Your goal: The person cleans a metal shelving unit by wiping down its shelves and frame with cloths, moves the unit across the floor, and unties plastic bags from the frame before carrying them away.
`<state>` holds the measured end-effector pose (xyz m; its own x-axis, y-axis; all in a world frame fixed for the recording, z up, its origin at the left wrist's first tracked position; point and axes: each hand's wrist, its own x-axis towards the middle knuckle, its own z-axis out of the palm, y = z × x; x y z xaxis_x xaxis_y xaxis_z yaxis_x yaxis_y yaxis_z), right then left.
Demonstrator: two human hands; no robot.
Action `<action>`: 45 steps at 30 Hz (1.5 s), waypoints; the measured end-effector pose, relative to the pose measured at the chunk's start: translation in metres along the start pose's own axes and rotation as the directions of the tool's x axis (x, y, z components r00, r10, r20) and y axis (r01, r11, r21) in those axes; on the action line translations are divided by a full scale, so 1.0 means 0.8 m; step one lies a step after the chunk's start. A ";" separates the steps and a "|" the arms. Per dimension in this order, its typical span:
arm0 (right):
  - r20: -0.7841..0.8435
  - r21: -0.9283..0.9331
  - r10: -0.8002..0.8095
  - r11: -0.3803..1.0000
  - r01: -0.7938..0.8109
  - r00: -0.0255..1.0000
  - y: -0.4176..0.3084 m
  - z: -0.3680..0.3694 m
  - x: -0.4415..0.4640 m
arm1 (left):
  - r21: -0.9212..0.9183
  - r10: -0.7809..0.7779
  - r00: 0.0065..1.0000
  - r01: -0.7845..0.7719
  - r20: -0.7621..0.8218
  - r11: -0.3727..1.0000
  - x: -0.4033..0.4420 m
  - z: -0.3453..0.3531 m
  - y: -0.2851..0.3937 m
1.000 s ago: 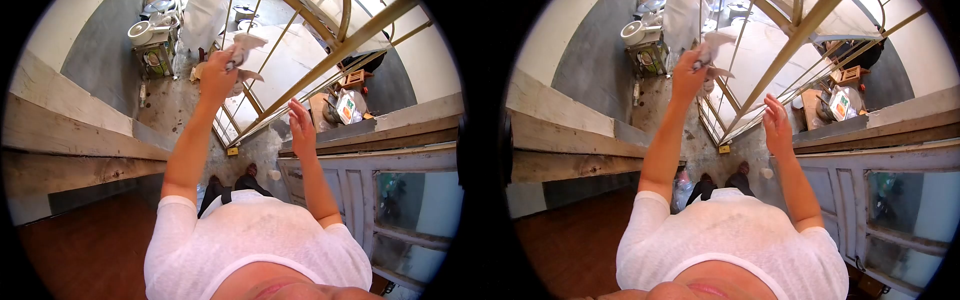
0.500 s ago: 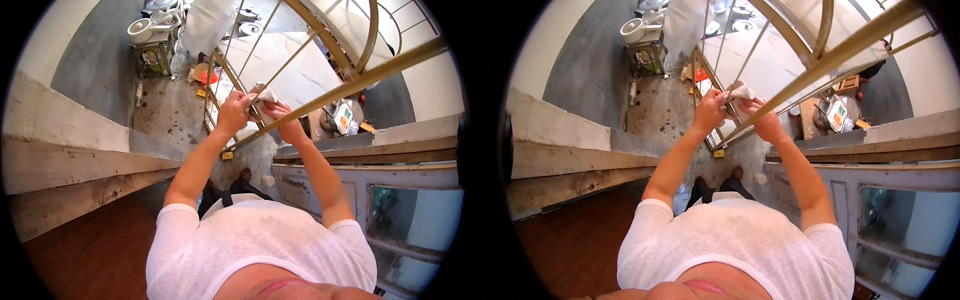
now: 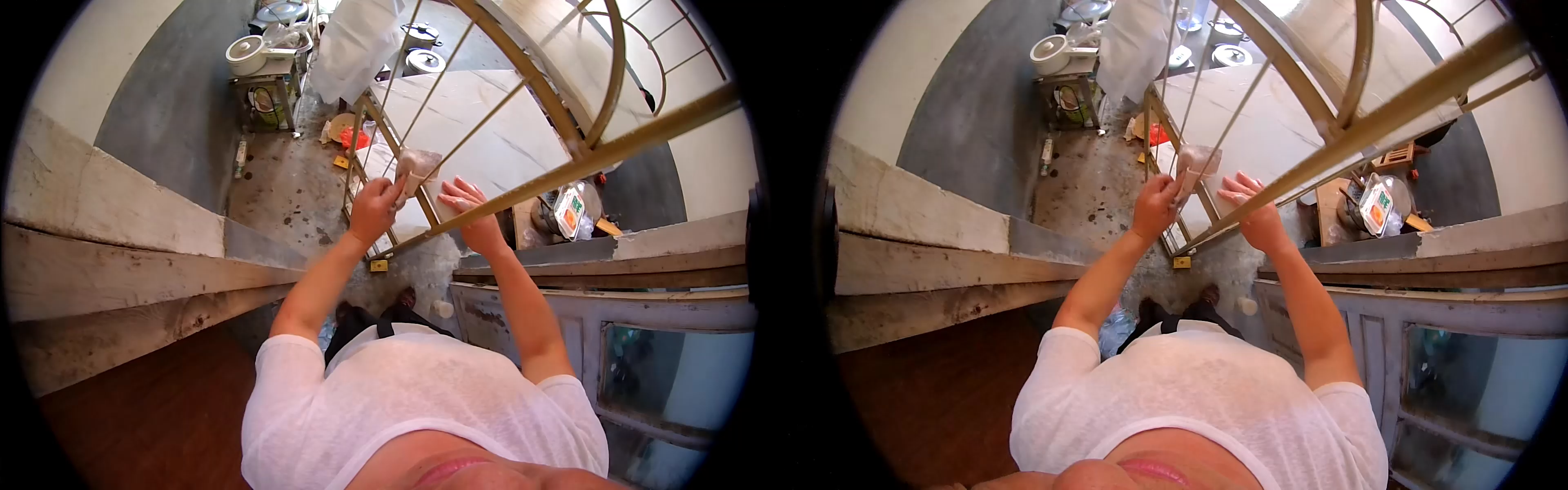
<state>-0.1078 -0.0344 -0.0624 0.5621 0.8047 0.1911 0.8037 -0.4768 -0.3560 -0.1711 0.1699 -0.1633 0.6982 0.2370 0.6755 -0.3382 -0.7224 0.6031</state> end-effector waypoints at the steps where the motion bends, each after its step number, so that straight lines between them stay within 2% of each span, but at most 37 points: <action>1: -0.015 -0.021 -0.003 1.000 0.003 1.000 -0.002 0.000 -0.003 | -0.010 -0.027 0.999 0.027 0.021 1.000 -0.007 -0.003 0.002; 2: -0.005 -0.030 0.010 0.999 -0.010 1.000 -0.004 -0.001 -0.004 | -0.005 -0.028 0.999 0.029 0.017 1.000 -0.010 -0.003 -0.004; 4: -0.010 -0.005 0.012 1.000 -0.012 1.000 -0.006 -0.001 -0.002 | -0.007 -0.257 0.964 0.257 -0.064 0.966 -0.005 -0.008 -0.018; 8: -0.016 0.003 0.011 1.000 -0.011 1.000 -0.012 -0.003 0.005 | -0.014 -0.265 0.939 0.269 -0.217 0.963 0.063 -0.005 -0.048; 10: -0.018 -0.018 -0.001 1.000 0.000 1.000 -0.012 -0.001 0.007 | 0.043 -0.211 0.967 0.219 -0.143 0.975 0.090 0.001 -0.050; 17: -0.026 -0.018 0.012 1.000 -0.012 1.000 -0.006 -0.001 0.002 | 0.134 -0.151 0.982 0.165 -0.111 0.977 0.100 0.015 -0.060; 19: -0.018 -0.019 0.015 1.000 -0.016 1.000 -0.006 -0.001 0.001 | -0.069 -0.215 0.938 0.204 -0.273 0.977 0.090 0.039 -0.077; 20: -0.027 -0.012 0.002 1.000 -0.002 1.000 -0.006 -0.001 0.001 | -0.030 -0.146 0.932 0.145 -0.332 0.989 0.082 0.047 -0.095; 21: -0.038 -0.007 -0.011 1.000 0.011 0.999 -0.004 0.000 0.002 | -0.032 -0.152 0.932 0.150 -0.330 0.988 0.081 0.044 -0.103; 22: -0.030 -0.015 0.001 1.000 -0.001 1.000 -0.003 0.001 0.002 | 0.096 -0.359 0.887 0.400 -0.289 0.911 0.079 0.037 -0.108; 23: -0.018 -0.015 0.008 1.000 -0.009 1.000 -0.002 0.001 0.000 | 0.229 -0.555 0.787 0.613 -0.271 0.756 0.074 0.033 -0.110; 25: -0.026 -0.034 -0.032 0.999 0.031 0.999 0.001 0.002 0.001 | 0.179 -0.538 0.801 0.589 -0.264 0.788 0.077 0.020 -0.102; 27: -0.017 -0.036 -0.023 0.999 0.023 1.000 -0.004 -0.002 0.000 | 0.182 -0.464 0.883 0.469 -0.074 0.864 0.078 0.021 -0.091; 28: -0.023 -0.042 -0.017 0.999 0.016 1.000 -0.006 -0.004 0.001 | 0.205 -0.466 0.881 0.473 -0.084 0.857 0.074 0.023 -0.075; 30: -0.032 -0.028 -0.040 0.999 0.039 0.999 -0.001 0.001 0.000 | 0.235 -0.477 0.878 0.458 0.029 0.857 0.057 0.017 -0.041; 31: -0.035 -0.013 -0.055 0.998 0.055 0.998 0.001 0.002 -0.001 | 0.242 -0.425 0.905 0.420 -0.033 0.875 0.037 0.031 -0.023; 33: -0.036 -0.021 -0.042 0.999 0.041 0.998 0.001 0.001 -0.002 | 0.157 -0.441 0.894 0.448 -0.083 0.880 0.022 0.042 0.000; 34: -0.033 -0.060 -0.035 0.998 0.033 0.999 0.000 0.002 -0.003 | 0.175 -0.436 0.898 0.439 -0.056 0.881 0.025 0.037 0.009; 37: -0.058 -0.070 -0.043 0.997 0.039 0.997 -0.002 0.002 -0.006 | 0.269 -0.563 0.823 0.529 0.067 0.805 0.011 0.050 0.004; 39: -0.031 -0.055 -0.047 0.997 0.045 0.998 0.001 0.004 -0.007 | 0.312 -0.719 0.662 0.652 0.209 0.691 -0.037 0.083 -0.040; 41: -0.046 -0.006 -0.081 0.997 0.081 0.996 0.007 0.007 -0.009 | 0.449 -0.690 0.667 0.544 0.280 0.708 -0.075 0.086 -0.054; 42: -0.154 -0.046 -0.141 0.990 0.135 0.978 -0.001 0.003 -0.004 | 0.407 -0.708 0.647 0.587 0.285 0.700 -0.090 0.095 -0.064; 44: -0.133 -0.057 -0.117 0.992 0.110 0.984 0.001 0.004 -0.005 | 0.286 -0.688 0.708 0.635 0.157 0.718 -0.068 0.075 -0.045; 45: -0.121 -0.054 -0.102 0.994 0.096 0.987 0.001 0.004 -0.007 | 0.298 -0.683 0.716 0.627 0.143 0.720 -0.046 0.055 -0.034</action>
<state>-0.1107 -0.0379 -0.0668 0.4970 0.8002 0.3357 0.8631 -0.4159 -0.2865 -0.1603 0.1523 -0.2230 0.8216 0.5700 0.0111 0.3821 -0.5650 0.7313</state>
